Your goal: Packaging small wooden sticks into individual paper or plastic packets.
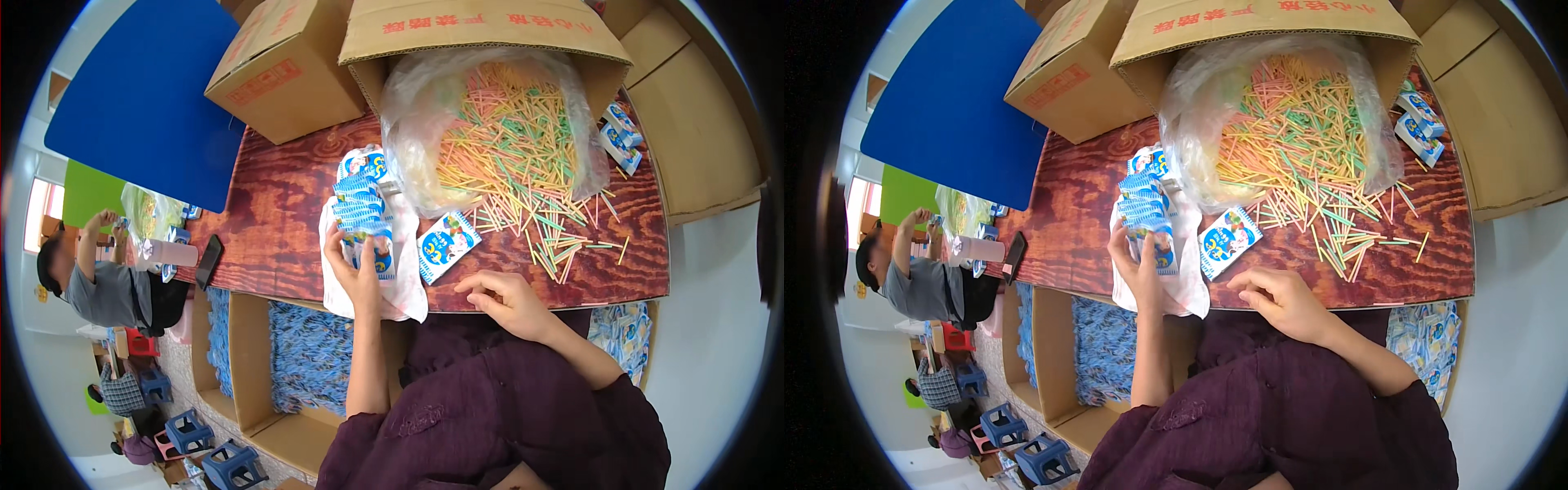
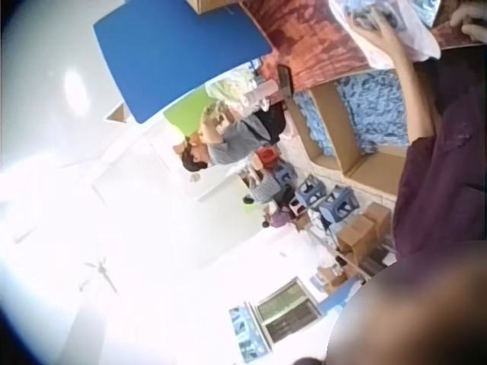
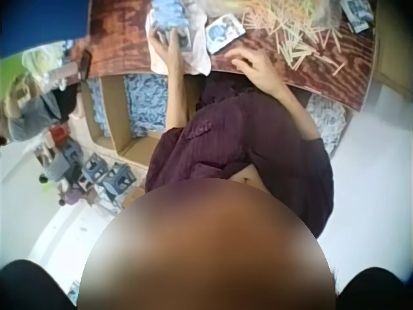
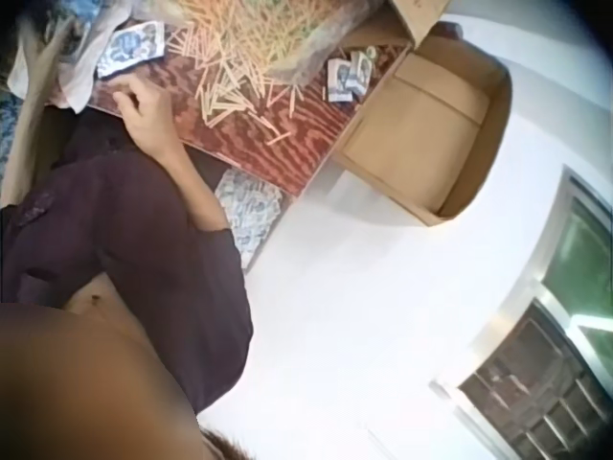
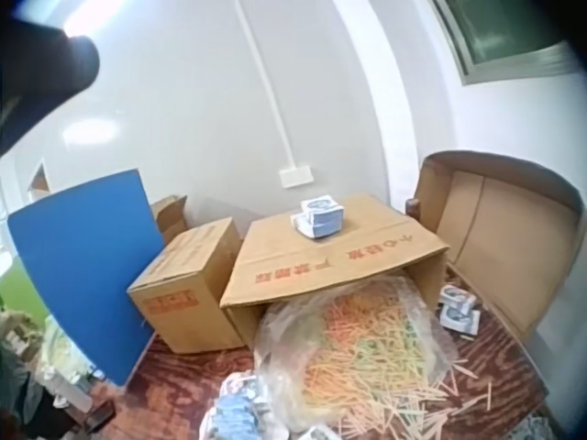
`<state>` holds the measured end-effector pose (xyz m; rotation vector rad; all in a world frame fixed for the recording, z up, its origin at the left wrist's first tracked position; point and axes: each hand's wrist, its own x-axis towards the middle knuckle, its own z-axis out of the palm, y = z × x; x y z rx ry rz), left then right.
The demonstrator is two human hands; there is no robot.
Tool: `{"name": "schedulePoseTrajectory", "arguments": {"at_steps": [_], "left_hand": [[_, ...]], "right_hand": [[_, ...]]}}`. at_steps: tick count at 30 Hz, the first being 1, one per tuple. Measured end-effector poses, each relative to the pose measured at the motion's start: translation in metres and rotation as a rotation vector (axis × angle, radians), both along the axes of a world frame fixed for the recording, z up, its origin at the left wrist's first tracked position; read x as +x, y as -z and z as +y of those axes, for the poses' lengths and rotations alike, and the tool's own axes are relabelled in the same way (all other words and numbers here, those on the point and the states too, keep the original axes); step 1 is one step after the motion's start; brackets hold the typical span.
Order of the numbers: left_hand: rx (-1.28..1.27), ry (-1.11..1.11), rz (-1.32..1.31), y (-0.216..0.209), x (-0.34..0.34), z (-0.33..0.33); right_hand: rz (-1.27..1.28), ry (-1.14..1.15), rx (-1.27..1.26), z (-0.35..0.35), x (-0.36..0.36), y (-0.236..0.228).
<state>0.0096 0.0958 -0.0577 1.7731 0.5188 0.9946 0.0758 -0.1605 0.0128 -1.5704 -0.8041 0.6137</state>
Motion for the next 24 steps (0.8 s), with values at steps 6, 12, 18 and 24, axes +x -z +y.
{"name": "schedulePoseTrajectory", "arguments": {"at_steps": [6,12,18,24], "left_hand": [[0.141,-0.077,0.329,-0.021,-0.009,-0.028],[0.203,-0.174,0.416,-0.018,-0.003,-0.027],[0.161,-0.154,0.446,-0.017,0.000,-0.024],[0.175,-0.141,0.383,-0.017,-0.003,-0.021]], "right_hand": [[0.137,-0.006,-0.109,-0.008,0.006,0.005],[0.060,-0.012,-0.039,-0.004,0.002,0.007],[0.110,-0.007,-0.081,-0.010,0.001,0.013],[0.107,0.014,-0.062,-0.011,0.001,0.013]]}}
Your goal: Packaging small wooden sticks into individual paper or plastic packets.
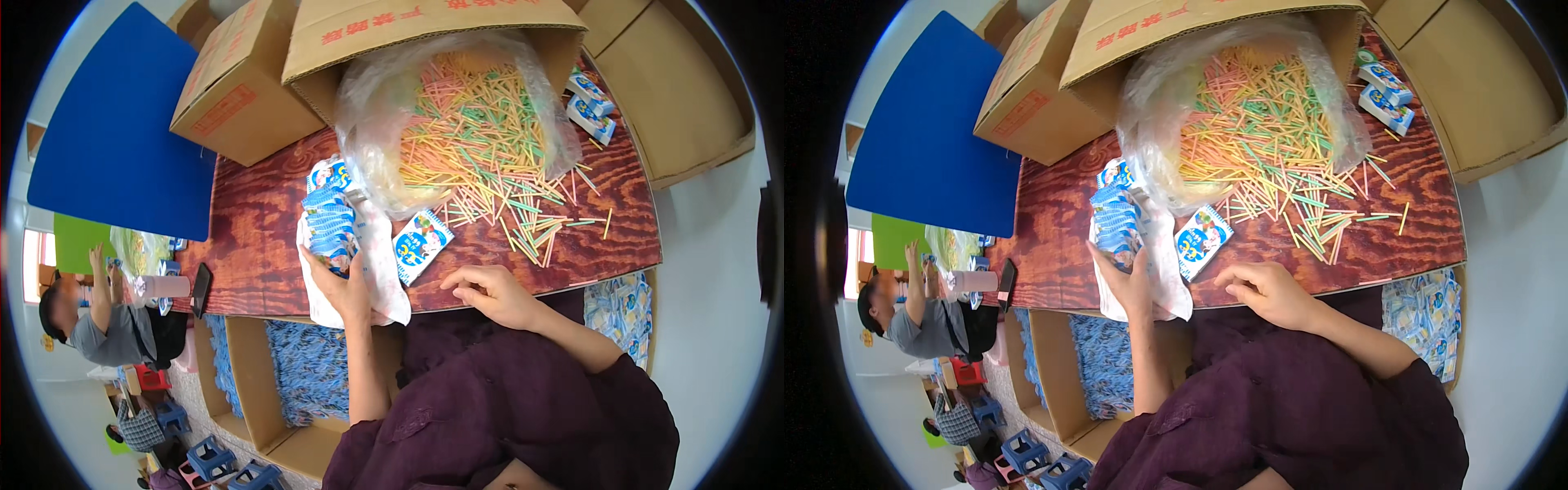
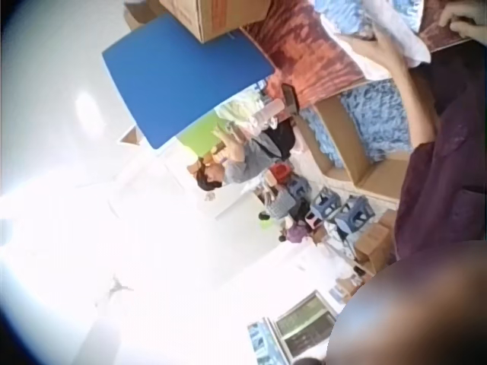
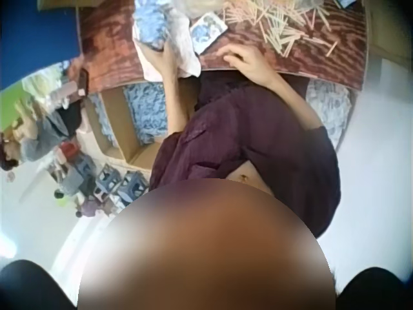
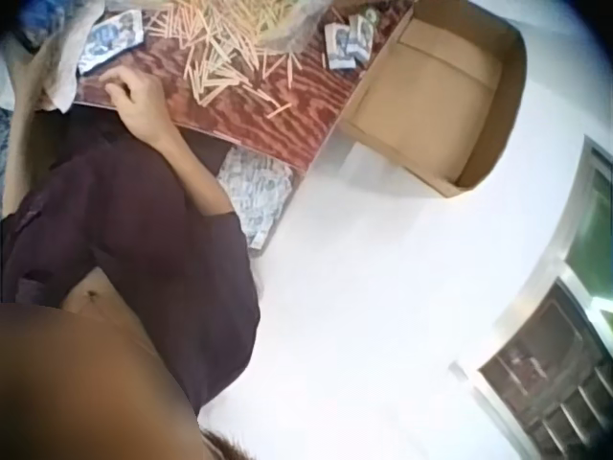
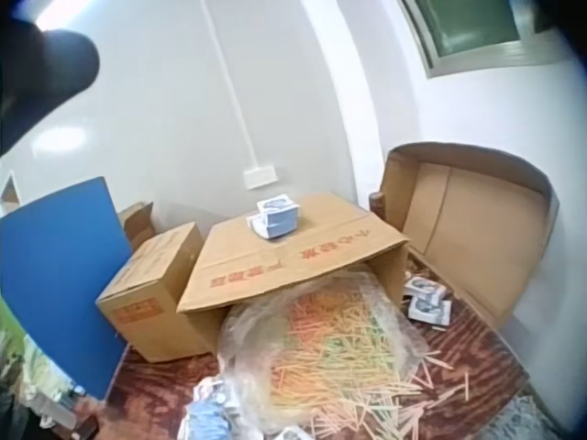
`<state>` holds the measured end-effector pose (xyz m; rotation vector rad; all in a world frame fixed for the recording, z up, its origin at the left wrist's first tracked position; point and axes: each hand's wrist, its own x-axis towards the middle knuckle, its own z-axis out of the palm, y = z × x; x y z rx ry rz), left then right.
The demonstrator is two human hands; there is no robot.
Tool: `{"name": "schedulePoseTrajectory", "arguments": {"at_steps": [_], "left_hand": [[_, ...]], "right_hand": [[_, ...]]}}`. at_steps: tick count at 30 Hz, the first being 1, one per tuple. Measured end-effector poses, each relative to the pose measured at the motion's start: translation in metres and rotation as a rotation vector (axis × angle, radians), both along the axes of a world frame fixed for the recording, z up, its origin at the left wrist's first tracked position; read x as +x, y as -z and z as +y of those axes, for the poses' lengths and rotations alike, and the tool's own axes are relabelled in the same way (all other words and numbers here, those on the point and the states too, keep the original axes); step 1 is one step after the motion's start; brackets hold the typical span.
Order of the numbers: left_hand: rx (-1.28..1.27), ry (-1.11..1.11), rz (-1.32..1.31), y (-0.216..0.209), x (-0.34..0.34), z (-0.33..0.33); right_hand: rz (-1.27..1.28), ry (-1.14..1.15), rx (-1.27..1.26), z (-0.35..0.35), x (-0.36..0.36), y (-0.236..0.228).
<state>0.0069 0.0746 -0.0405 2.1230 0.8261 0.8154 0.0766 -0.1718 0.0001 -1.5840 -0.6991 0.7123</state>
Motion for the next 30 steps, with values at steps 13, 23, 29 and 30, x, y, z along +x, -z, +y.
{"name": "schedulePoseTrajectory", "arguments": {"at_steps": [13,23,29,30], "left_hand": [[-0.628,2.063,-0.315,-0.186,0.002,-0.121],[-0.522,2.042,-0.235,-0.169,0.022,-0.112],[0.194,0.679,0.215,-0.046,0.022,-0.073],[0.335,0.643,0.209,-0.036,0.021,-0.070]], "right_hand": [[-0.107,0.130,-0.026,-0.001,0.022,0.025],[-0.006,0.180,-0.034,-0.009,0.024,0.037],[0.023,0.163,0.004,-0.007,0.033,0.042],[0.031,0.171,-0.006,-0.006,0.033,0.041]]}}
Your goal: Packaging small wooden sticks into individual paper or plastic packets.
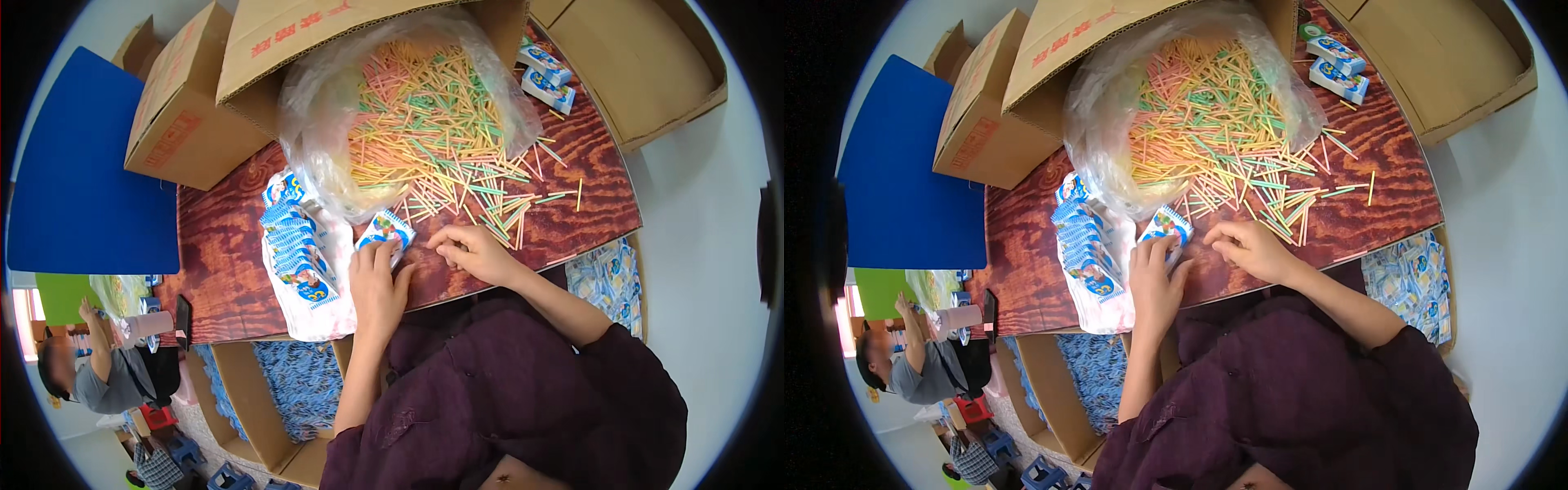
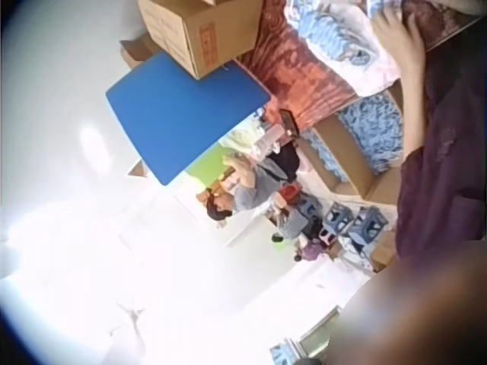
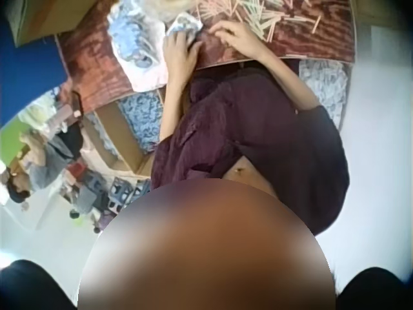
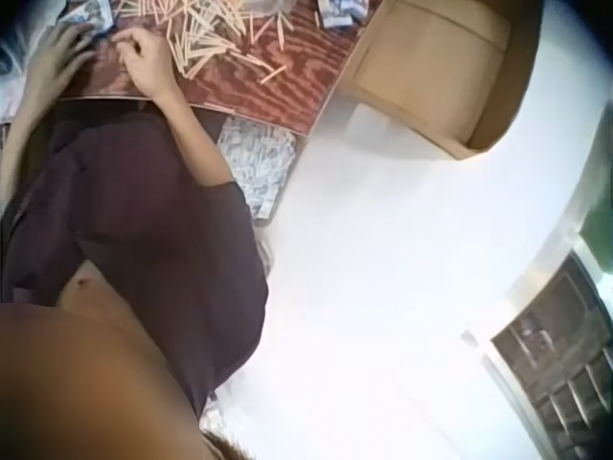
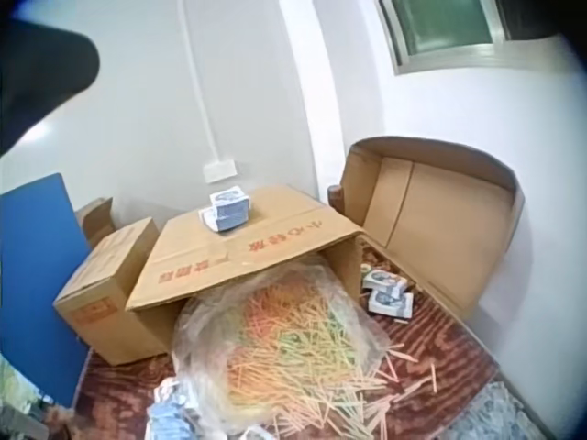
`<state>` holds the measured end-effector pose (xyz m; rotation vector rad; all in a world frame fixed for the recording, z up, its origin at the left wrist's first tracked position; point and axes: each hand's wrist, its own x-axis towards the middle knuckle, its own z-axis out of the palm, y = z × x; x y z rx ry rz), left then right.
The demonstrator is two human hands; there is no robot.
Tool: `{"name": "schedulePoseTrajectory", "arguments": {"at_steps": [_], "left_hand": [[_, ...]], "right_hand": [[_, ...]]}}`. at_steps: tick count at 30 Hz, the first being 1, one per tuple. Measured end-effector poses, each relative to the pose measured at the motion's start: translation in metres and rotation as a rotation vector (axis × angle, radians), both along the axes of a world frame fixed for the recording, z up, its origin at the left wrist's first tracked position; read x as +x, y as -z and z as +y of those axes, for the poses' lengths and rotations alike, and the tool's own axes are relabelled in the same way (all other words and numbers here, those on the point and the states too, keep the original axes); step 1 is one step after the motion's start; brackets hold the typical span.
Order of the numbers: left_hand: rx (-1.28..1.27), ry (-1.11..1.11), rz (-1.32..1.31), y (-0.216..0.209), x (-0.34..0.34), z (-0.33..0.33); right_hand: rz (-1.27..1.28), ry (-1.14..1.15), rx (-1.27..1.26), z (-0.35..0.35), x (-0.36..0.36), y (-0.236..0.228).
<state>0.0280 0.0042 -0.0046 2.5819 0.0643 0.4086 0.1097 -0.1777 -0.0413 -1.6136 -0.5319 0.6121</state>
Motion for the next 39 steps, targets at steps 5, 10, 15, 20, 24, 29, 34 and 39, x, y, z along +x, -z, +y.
{"name": "schedulePoseTrajectory", "arguments": {"at_steps": [5,10,15,20,24,29,34,39], "left_hand": [[0.068,-0.027,-0.079,0.025,0.005,0.010],[0.006,-0.070,-0.106,0.028,0.006,0.012],[-0.212,-0.137,-0.063,0.024,0.005,0.013],[-0.493,-0.180,0.059,0.028,0.009,0.022],[-0.171,-0.121,0.045,0.007,0.018,0.006],[-0.017,-0.067,-0.017,0.029,0.017,0.015],[-0.042,-0.124,0.008,0.023,0.022,0.004],[0.028,-0.141,-0.070,0.035,0.021,0.003]], "right_hand": [[0.010,0.058,-0.026,0.003,0.001,0.005],[-0.015,0.053,-0.055,0.001,0.000,0.001],[-0.081,0.072,-0.011,0.001,-0.005,0.008],[-0.064,0.053,-0.013,0.000,-0.004,0.011],[0.001,0.063,-0.014,-0.001,0.000,0.008],[-0.017,0.078,-0.004,0.001,0.001,0.003],[-0.030,0.095,0.003,0.000,-0.001,0.010],[-0.088,0.096,-0.001,-0.001,-0.003,0.011]]}}
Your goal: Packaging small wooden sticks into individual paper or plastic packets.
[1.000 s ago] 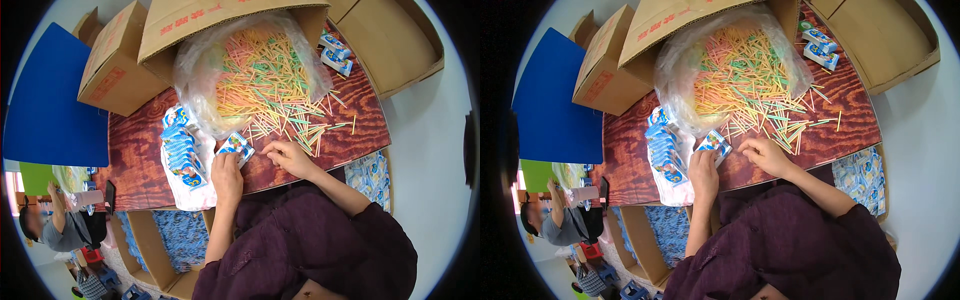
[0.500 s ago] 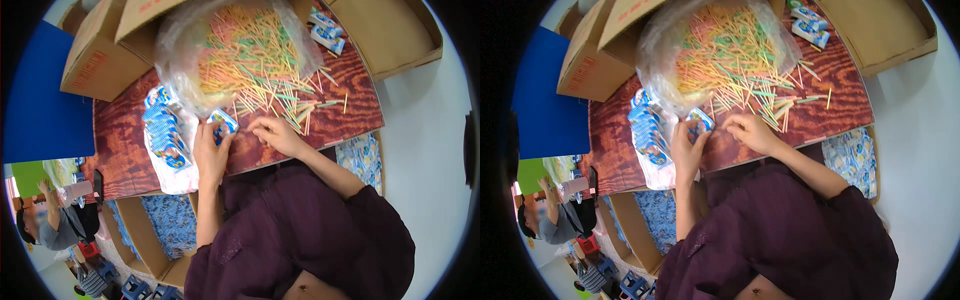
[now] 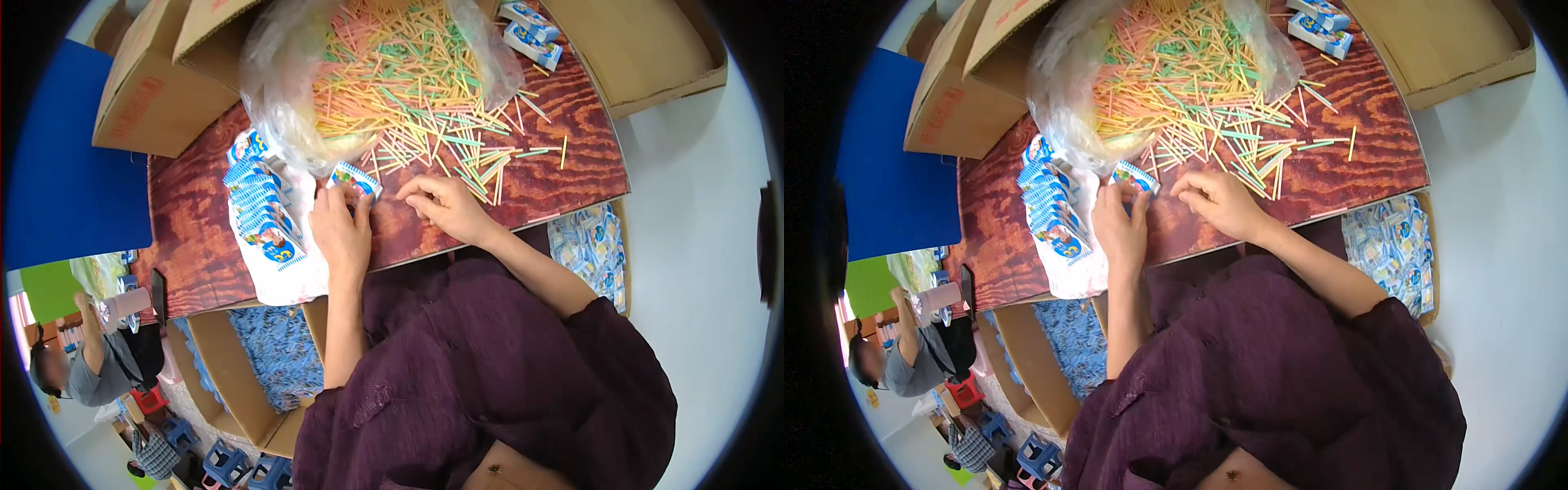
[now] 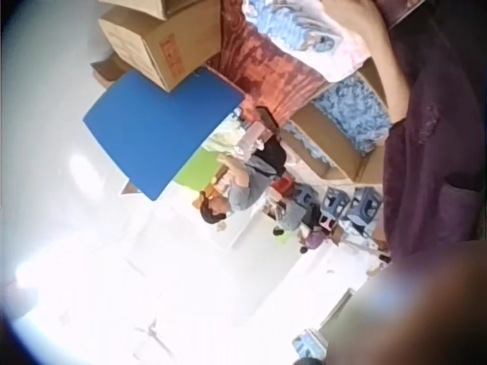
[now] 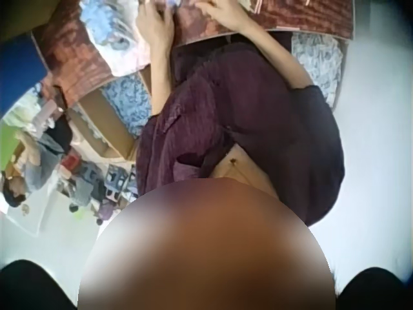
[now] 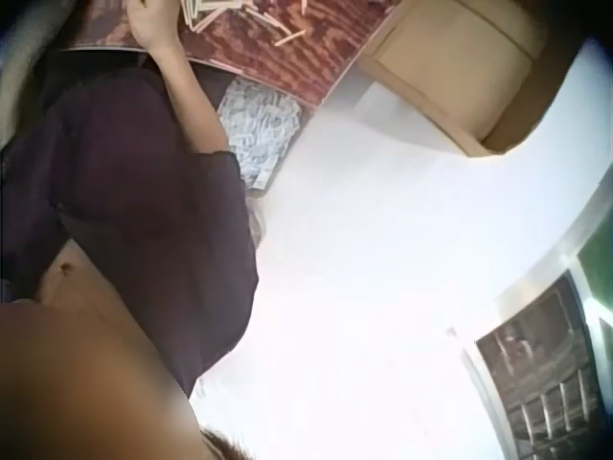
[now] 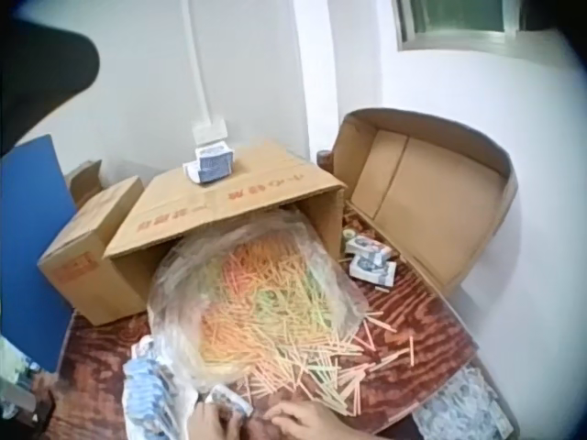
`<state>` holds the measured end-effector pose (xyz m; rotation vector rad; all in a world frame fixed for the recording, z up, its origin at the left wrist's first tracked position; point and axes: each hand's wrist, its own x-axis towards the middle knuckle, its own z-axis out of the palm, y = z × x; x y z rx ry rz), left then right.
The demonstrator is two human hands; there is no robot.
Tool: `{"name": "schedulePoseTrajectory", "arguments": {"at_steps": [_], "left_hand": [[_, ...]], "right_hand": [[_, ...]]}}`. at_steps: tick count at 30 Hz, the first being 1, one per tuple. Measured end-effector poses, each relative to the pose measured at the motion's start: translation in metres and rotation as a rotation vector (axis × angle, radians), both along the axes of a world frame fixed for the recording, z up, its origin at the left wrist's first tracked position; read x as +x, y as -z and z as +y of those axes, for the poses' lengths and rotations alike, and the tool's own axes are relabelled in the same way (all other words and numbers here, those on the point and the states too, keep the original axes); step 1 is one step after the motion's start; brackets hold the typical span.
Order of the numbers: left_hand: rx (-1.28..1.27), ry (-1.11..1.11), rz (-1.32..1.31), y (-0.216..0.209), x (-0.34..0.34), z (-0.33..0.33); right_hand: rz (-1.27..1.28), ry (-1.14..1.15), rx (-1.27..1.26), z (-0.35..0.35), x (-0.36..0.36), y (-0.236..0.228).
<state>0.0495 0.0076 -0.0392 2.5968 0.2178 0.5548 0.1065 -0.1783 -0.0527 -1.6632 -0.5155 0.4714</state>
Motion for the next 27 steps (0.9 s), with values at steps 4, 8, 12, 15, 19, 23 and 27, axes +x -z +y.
{"name": "schedulePoseTrajectory", "arguments": {"at_steps": [4,8,12,15,19,23,27], "left_hand": [[-0.039,0.001,-0.014,0.007,-0.001,0.002],[-0.037,-0.023,-0.017,0.009,0.000,0.003],[0.030,-0.029,-0.043,0.007,0.003,0.001],[-0.031,-0.032,-0.022,0.004,0.004,-0.002],[-0.015,-0.042,-0.056,0.004,0.005,-0.004],[0.078,-0.096,-0.044,0.011,0.008,-0.001],[0.065,-0.093,-0.058,0.014,0.004,0.000]], "right_hand": [[0.022,-0.003,0.022,-0.001,-0.002,0.003],[0.024,-0.011,0.054,-0.002,-0.003,0.006],[-0.015,-0.009,0.060,-0.003,-0.002,0.005],[-0.011,-0.007,0.058,-0.003,0.000,0.006],[-0.029,-0.007,0.077,-0.002,-0.001,0.003],[-0.016,0.005,0.053,-0.003,-0.003,-0.001],[-0.017,0.072,0.056,0.008,0.001,0.004]]}}
